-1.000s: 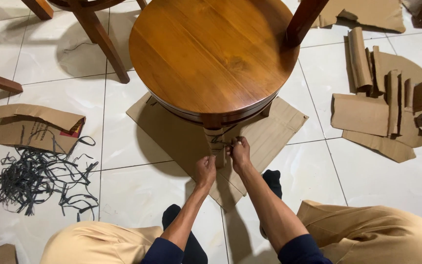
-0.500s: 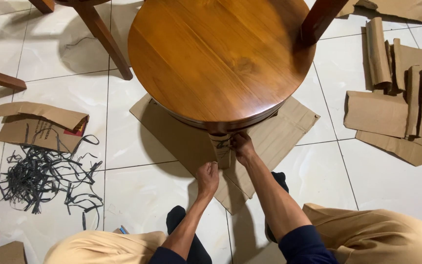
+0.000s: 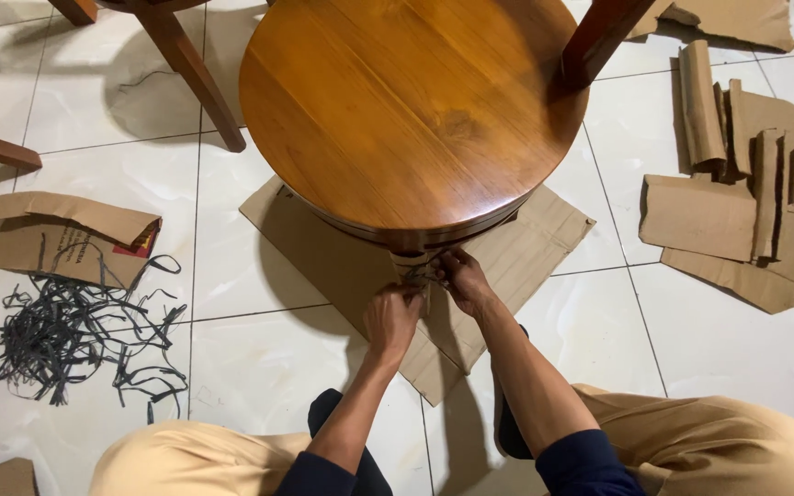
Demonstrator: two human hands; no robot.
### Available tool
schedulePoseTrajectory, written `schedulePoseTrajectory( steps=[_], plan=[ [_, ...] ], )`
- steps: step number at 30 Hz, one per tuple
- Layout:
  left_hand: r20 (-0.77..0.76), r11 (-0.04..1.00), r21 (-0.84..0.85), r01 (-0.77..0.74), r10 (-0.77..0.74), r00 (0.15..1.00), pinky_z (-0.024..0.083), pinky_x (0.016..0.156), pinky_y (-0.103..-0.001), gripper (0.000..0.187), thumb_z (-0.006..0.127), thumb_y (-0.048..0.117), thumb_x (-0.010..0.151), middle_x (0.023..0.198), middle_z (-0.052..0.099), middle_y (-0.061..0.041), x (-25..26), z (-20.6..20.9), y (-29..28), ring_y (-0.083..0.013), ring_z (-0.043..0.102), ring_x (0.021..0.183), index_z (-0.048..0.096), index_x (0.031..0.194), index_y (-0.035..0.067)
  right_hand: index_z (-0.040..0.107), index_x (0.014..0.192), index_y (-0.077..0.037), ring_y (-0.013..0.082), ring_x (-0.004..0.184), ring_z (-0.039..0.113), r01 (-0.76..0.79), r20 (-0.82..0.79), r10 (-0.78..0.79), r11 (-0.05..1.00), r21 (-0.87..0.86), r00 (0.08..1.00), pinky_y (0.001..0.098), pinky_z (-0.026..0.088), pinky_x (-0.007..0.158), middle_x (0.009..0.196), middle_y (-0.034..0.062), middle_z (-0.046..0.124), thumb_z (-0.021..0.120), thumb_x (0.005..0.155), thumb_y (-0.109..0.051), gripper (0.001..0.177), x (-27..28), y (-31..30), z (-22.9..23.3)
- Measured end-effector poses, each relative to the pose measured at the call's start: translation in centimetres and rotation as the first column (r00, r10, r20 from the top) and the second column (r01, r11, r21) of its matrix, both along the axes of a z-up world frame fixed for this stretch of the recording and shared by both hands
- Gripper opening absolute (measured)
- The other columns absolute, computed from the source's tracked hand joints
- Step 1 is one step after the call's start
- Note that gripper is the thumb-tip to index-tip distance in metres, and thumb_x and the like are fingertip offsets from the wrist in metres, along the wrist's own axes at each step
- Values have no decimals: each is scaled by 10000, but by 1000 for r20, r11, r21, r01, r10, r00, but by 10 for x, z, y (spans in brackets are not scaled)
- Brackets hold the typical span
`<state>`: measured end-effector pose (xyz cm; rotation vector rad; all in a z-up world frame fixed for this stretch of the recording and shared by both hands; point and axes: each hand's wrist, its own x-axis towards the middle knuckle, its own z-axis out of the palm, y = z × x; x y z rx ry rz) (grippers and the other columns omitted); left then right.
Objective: Wrapping a plastic tie around a chair leg to secure it for packaging
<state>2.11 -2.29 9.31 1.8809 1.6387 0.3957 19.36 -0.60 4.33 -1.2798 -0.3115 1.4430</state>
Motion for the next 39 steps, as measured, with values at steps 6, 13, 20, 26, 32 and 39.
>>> schedulePoseTrajectory(
  steps=[6,13,20,26,32,39],
  plan=[
    [141,995,-36,-96,100,985,521,619,-458,353,712,237,840,621,666,-256,8,15,-5,-363,673,643,717,689,-82,520,1290,-7,278,957,582,-15,413,21,1000,-16,911,378,488,758,1061,160,635,467,1012,-57,288,-1,-17,-5],
    [267,987,-38,-154,159,950,434,467,-358,391,722,197,816,450,569,-149,8,26,-7,-187,529,449,638,505,-22,609,1209,-28,356,1094,606,-354,982,-22,931,88,185,507,455,1005,1103,165,622,580,891,-55,320,-24,-52,7],
    [298,988,-34,-148,151,943,555,578,-455,236,699,129,837,729,726,-271,9,3,-11,-417,720,662,770,817,-95,619,1093,-65,295,913,695,-327,952,68,944,36,299,420,571,803,953,123,686,524,997,-66,135,-22,-55,-10],
    [330,980,-43,-193,196,923,569,698,-516,257,671,148,862,850,745,-286,15,20,-18,-466,729,816,776,914,-81,600,895,-119,159,510,605,-93,678,62,996,10,732,328,471,433,676,65,669,577,1004,-184,129,-39,-64,-22],
    [514,900,-299,-316,431,742,556,544,-324,165,727,158,804,672,745,-136,19,-72,-5,-182,705,566,798,862,21,603,909,-29,102,416,418,201,237,-181,977,-64,955,207,328,317,586,25,474,573,981,-119,119,-78,-77,4],
    [575,855,-451,-255,497,650,562,600,-365,292,814,169,766,852,766,-198,18,-46,-14,-215,693,716,783,993,-12,640,987,-39,107,505,515,180,240,-152,978,-100,959,196,375,379,687,40,573,579,942,-106,101,-82,-79,-12]
  ],
)
